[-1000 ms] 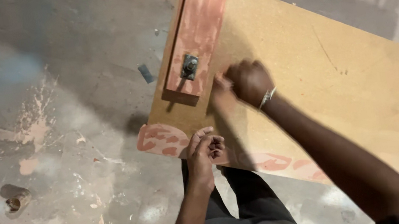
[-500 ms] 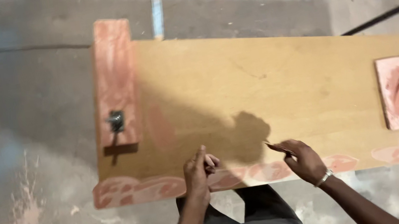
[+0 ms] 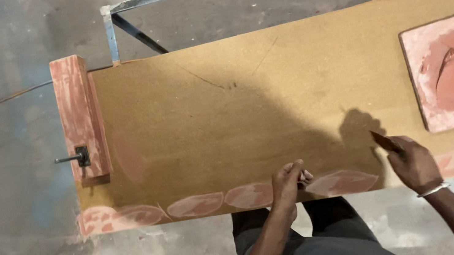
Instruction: The person scoops pink putty from a square tile and applies it to the edges of a wooden board using a putty knife. They smooth the putty along the edges and corners, repeatedly adding more material to fill gaps.
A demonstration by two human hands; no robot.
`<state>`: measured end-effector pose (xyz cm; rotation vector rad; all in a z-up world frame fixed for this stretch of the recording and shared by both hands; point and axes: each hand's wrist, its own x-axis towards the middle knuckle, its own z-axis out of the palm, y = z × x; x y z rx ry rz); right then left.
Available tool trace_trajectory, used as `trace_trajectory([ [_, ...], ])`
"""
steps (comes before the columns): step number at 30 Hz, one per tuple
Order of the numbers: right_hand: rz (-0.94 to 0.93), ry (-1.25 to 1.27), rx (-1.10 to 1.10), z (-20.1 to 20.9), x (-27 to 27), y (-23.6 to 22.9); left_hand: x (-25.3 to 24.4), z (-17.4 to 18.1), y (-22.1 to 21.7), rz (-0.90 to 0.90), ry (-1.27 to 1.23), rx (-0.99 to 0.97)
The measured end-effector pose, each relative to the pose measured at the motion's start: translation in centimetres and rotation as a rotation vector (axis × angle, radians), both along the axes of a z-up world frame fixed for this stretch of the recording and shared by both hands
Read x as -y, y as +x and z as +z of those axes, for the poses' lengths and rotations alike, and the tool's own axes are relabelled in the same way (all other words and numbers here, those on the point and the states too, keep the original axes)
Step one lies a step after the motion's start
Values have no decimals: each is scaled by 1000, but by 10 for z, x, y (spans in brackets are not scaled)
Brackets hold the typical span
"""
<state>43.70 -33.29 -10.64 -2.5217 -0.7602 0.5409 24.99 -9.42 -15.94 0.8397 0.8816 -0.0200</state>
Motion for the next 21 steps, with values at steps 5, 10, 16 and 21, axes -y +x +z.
trace_trajectory([
  [5, 189, 53, -139, 13, -76, 21, 24, 7, -3, 18, -23, -57],
  [10, 455, 136, -53, 22, -187, 19, 20, -2, -16, 105, 31, -115],
  [16, 877, 2, 199, 0, -323, -5, 15, 3, -32, 388, 29, 12],
  [21, 1004, -90, 392, -32, -430, -15, 5, 13, -49, 503, -77, -18],
])
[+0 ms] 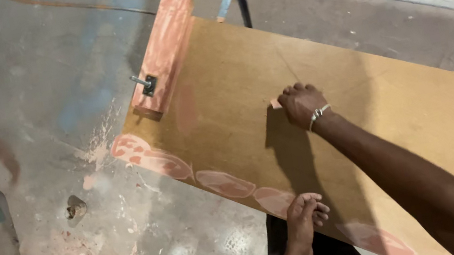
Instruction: The person scoops pink putty from a square tile and applies it to the edges of a wooden board using a putty knife. They smooth the putty along the edges and corners, repeatedly adding more material to fill gaps.
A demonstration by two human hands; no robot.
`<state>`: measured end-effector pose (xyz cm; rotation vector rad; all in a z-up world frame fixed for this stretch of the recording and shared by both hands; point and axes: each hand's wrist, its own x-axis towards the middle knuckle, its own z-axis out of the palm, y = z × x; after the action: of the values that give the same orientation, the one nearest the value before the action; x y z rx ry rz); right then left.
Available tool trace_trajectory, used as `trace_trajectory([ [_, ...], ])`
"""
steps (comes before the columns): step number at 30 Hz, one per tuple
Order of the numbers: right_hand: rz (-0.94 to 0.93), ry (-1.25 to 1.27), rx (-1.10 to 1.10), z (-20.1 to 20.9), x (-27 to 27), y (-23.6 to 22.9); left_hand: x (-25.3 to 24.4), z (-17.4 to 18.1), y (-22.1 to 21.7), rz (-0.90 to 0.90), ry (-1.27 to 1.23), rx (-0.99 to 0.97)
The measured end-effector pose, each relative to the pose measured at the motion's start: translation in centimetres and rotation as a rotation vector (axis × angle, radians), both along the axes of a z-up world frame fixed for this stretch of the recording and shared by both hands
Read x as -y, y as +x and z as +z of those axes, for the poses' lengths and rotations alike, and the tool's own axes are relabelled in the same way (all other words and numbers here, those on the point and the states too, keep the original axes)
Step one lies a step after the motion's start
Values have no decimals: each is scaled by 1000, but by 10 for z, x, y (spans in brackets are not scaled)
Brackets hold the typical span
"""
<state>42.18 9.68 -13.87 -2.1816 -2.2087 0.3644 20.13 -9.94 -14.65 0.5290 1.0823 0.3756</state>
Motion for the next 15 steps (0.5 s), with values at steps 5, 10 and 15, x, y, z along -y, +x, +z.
trace_trajectory([
  [5, -61, -99, 88, -40, -58, -19, -23, -8, -23, 87, 4, 45],
  [10, 169, 243, 168, -57, 20, -57, -54, -23, -41, -20, -44, -20],
  [15, -178, -36, -347, 20, 152, -6, -57, -47, -26, -254, 3, 32],
])
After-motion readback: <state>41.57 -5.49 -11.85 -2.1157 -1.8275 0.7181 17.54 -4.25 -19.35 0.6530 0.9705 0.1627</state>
